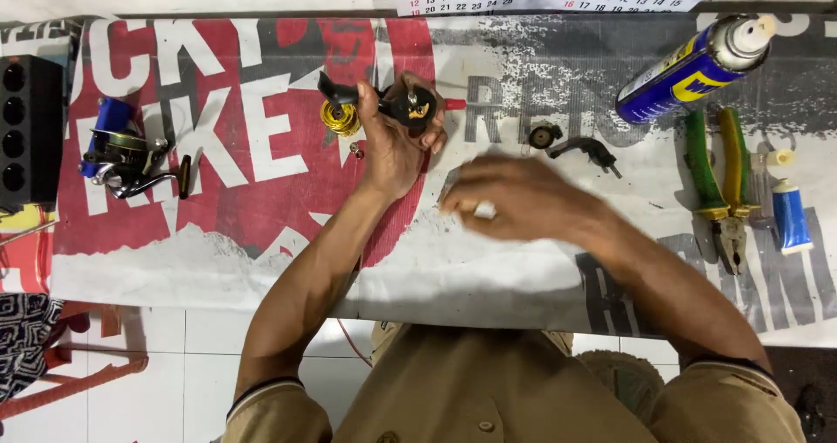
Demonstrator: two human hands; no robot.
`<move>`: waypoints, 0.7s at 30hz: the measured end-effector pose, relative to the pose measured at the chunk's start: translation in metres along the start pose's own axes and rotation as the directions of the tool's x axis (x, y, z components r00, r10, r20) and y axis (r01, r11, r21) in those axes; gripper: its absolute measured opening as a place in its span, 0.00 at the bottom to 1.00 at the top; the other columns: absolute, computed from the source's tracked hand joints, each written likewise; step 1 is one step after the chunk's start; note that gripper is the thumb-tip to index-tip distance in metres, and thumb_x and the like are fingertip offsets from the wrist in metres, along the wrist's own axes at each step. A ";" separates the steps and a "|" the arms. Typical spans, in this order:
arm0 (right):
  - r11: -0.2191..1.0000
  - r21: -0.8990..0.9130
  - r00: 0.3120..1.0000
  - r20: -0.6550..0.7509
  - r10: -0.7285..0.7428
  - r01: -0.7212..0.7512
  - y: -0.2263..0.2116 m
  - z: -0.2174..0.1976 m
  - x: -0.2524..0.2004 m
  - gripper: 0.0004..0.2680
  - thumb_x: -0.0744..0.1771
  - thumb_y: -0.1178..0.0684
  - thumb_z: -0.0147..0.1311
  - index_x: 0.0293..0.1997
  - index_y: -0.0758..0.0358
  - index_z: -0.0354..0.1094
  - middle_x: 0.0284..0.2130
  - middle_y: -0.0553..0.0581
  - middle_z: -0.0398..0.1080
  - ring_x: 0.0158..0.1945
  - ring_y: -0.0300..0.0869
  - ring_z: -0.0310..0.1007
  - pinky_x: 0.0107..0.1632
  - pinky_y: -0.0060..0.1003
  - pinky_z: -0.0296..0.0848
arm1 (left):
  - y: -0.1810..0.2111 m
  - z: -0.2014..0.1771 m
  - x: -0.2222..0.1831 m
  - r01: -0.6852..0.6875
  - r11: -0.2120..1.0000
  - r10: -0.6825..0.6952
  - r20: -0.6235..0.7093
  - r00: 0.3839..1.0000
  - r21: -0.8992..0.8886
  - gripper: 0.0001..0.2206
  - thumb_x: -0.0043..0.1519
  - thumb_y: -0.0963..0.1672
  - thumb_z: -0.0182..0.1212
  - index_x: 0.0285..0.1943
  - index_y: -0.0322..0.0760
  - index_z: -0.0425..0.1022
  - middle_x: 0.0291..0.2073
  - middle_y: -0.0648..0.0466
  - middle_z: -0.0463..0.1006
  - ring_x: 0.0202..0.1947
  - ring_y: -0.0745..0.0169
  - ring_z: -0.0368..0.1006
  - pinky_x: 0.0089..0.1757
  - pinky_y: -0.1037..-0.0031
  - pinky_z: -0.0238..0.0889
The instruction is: Disassembling, cleaning, and lubricating a fishing reel on a workbench.
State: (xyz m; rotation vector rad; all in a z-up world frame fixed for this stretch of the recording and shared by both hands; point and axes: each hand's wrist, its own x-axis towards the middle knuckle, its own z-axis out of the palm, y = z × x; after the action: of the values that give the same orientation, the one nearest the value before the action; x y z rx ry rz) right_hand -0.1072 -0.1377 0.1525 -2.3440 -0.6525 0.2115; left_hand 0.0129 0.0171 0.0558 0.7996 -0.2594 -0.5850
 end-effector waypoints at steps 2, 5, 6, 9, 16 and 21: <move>1.000 0.018 0.997 0.078 -0.014 0.013 0.005 0.027 0.009 0.07 0.66 0.59 0.54 0.46 0.59 0.76 0.35 0.62 0.76 0.44 0.57 0.77 0.41 0.46 0.79 | 0.001 0.000 0.002 -0.007 1.000 0.007 0.026 1.000 0.018 0.37 0.62 0.68 0.30 0.45 0.38 0.69 0.28 0.45 0.73 0.20 0.62 0.63 0.26 0.73 0.66; 0.948 -0.318 0.980 -0.178 -0.086 0.026 0.053 0.060 0.012 0.06 0.66 0.58 0.55 0.44 0.58 0.76 0.32 0.57 0.72 0.38 0.51 0.73 0.35 0.41 0.73 | -0.005 -0.011 0.001 -0.041 0.998 0.039 0.043 0.998 0.044 0.37 0.62 0.68 0.29 0.46 0.37 0.68 0.28 0.44 0.72 0.20 0.63 0.63 0.26 0.72 0.67; 0.778 -0.620 0.857 -0.452 -0.248 -0.102 0.076 0.068 0.011 0.03 0.65 0.57 0.58 0.38 0.56 0.77 0.27 0.51 0.67 0.31 0.43 0.69 0.28 0.34 0.67 | -0.009 -0.016 0.003 -0.071 0.996 0.069 0.045 0.997 0.046 0.37 0.62 0.68 0.30 0.46 0.38 0.68 0.28 0.45 0.71 0.20 0.65 0.63 0.26 0.73 0.67; 0.833 -0.540 0.770 -0.582 -0.263 -0.123 0.041 0.012 0.005 0.03 0.69 0.56 0.56 0.40 0.53 0.76 0.29 0.48 0.65 0.30 0.40 0.68 0.28 0.31 0.66 | -0.004 -0.022 0.004 -0.085 0.996 0.085 0.052 0.995 -0.005 0.37 0.62 0.68 0.27 0.47 0.38 0.66 0.28 0.46 0.70 0.20 0.64 0.63 0.26 0.71 0.67; 0.940 -0.310 0.869 -0.494 -0.033 -0.140 0.047 -0.023 -0.025 0.05 0.67 0.55 0.59 0.44 0.54 0.79 0.30 0.53 0.71 0.31 0.45 0.72 0.25 0.35 0.69 | 0.016 -0.005 0.004 -0.134 0.990 0.134 -0.012 0.991 -0.048 0.32 0.64 0.65 0.33 0.50 0.41 0.66 0.33 0.46 0.72 0.23 0.64 0.66 0.29 0.71 0.69; 0.982 -0.122 0.828 -0.558 0.053 -0.145 0.031 -0.068 -0.037 0.06 0.67 0.62 0.62 0.49 0.63 0.77 0.32 0.63 0.69 0.35 0.56 0.73 0.33 0.43 0.73 | 0.023 0.004 0.002 -0.038 0.991 0.038 -0.003 0.999 -0.129 0.22 0.69 0.59 0.41 0.50 0.42 0.68 0.38 0.52 0.69 0.26 0.67 0.63 0.29 0.74 0.62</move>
State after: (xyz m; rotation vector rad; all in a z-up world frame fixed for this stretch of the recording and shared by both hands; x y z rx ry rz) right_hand -0.1055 -0.2155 0.1823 -2.4229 -0.2619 -0.4858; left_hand 0.0220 0.0265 0.0754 0.6685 -0.2335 -0.5603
